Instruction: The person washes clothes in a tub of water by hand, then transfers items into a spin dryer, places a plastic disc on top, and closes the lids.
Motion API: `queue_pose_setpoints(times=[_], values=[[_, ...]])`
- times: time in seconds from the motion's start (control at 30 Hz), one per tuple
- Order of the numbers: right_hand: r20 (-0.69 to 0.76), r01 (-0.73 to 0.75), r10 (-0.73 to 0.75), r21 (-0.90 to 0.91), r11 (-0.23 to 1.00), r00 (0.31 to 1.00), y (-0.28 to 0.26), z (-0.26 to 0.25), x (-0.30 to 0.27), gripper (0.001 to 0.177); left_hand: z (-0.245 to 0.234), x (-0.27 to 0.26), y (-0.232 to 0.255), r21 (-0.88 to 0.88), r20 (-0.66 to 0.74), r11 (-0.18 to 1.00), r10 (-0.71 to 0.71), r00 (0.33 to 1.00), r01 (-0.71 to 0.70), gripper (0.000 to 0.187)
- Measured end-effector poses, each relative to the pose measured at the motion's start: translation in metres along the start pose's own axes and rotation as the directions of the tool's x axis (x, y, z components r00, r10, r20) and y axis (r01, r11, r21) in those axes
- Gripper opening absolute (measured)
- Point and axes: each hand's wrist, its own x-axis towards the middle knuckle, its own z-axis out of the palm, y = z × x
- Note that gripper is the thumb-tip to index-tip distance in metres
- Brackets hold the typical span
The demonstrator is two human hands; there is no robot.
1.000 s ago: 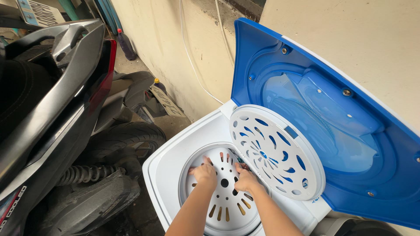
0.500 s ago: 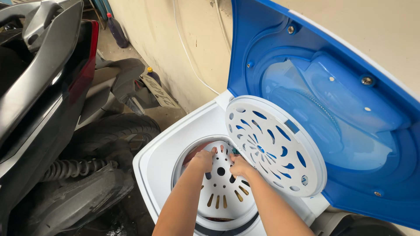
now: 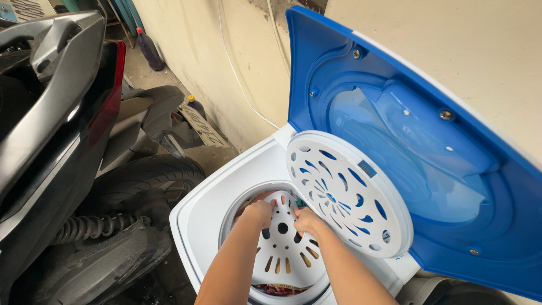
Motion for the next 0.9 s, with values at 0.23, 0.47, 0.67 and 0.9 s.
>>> queue_pose_setpoints(times=[0.23,0.47,0.67,0.9], values=[[-0.168,0.123,-0.146,-0.141,0.982,0.975,-0.008,0.011,-0.053,0.090,-0.008,-0.056,0.011,-0.196,-0.017,0.977,-0.088,0.996,0.083,0.100],[-0.245,0.593,-0.736,-0.459,0.661,0.631,-0.039,0.091,-0.167,0.053,0.001,-0.030,0.009,-0.168,0.000,0.984,-0.065,0.998,0.064,0.104],[-0.134,0.408,-0.677,-0.708,0.577,0.724,-0.039,0.102,-0.168,0.106,-0.002,-0.023,0.001,-0.074,-0.008,0.997,-0.023,1.000,0.022,0.100],[0.026,0.481,-0.632,-0.672,0.562,0.774,-0.031,0.086,-0.151,0.130,-0.001,-0.012,-0.003,-0.118,-0.011,0.991,-0.061,0.998,0.059,0.099]])
